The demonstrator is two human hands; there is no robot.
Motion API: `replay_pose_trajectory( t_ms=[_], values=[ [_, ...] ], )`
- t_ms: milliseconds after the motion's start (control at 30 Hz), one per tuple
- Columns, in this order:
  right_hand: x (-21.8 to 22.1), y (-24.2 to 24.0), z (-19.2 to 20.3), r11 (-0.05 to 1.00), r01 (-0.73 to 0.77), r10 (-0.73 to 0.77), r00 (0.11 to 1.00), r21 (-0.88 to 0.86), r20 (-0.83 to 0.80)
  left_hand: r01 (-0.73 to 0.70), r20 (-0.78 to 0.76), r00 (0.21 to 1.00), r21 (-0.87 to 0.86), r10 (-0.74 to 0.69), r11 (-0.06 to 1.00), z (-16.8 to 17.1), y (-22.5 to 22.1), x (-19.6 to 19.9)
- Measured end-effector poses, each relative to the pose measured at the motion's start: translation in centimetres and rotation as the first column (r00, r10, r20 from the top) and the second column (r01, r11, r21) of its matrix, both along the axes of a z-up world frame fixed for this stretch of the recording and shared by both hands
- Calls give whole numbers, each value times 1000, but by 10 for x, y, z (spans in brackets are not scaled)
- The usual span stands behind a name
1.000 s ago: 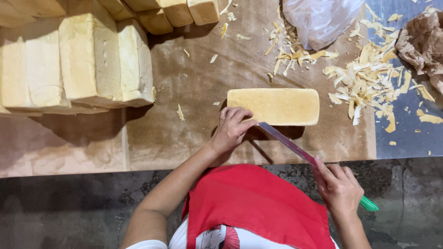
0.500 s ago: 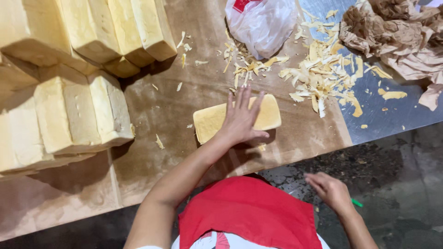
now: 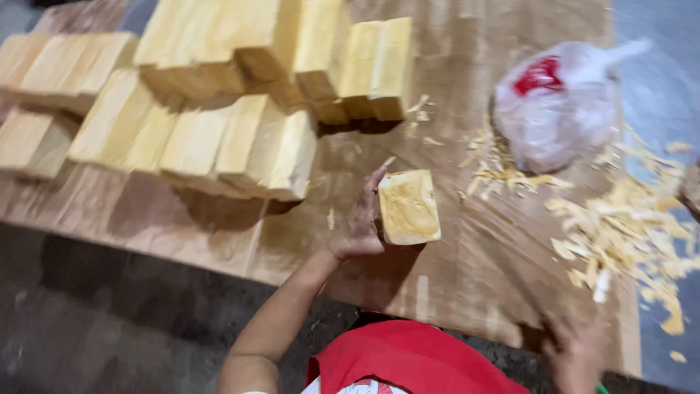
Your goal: The person shaves the crusts off multiple loaves of bread using a knife, handling each loaf by hand and stacking the trimmed loaves together on a table.
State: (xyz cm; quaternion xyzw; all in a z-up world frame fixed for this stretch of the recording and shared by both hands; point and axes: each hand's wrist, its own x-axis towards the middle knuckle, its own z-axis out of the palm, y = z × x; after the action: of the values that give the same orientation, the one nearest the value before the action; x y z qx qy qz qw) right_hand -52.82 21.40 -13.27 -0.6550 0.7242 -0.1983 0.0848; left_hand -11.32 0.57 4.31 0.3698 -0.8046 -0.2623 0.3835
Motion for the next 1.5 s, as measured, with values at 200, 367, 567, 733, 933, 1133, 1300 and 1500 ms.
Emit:
replay_pose_trajectory(
  t_ms=[200, 367, 567, 733, 933, 1133, 1300, 1500],
  values=[
    [118, -99, -80, 934, -337, 341, 940, 119, -21, -367, -72, 927, -363, 367, 857, 66, 46, 127],
    [204, -111, -129, 924, -347, 353, 936, 161, -9, -362, -738, 589, 123, 329, 924, 110, 107, 238],
    [176, -160, -58, 997, -63, 62, 998, -53, -28, -451, -618, -52, 716, 785, 534, 21, 84, 399],
    [197, -136, 3, 959, -12, -12, 996, -283, -83, -617, 128, 54, 784, 990, -68, -101, 29, 438],
    [222, -127, -22, 983, 52, -71, 992, -175, -101, -968, -15, 206, 141, 978, 206, -99, -3, 439],
    [193, -117, -20, 986, 101, -83, 987, -131, 136, -633, -132, 768, -299, 627, 714, -12, -77, 259],
    [157, -130, -23, 989, 113, -101, 988, -96, 118, -414, 203, 893, 21, 402, 910, -44, -183, 67],
    [64, -151, -17, 996, 82, -84, 979, 17, 187, -795, 440, 596, 201, 672, 573, -112, -306, -78]
  ],
)
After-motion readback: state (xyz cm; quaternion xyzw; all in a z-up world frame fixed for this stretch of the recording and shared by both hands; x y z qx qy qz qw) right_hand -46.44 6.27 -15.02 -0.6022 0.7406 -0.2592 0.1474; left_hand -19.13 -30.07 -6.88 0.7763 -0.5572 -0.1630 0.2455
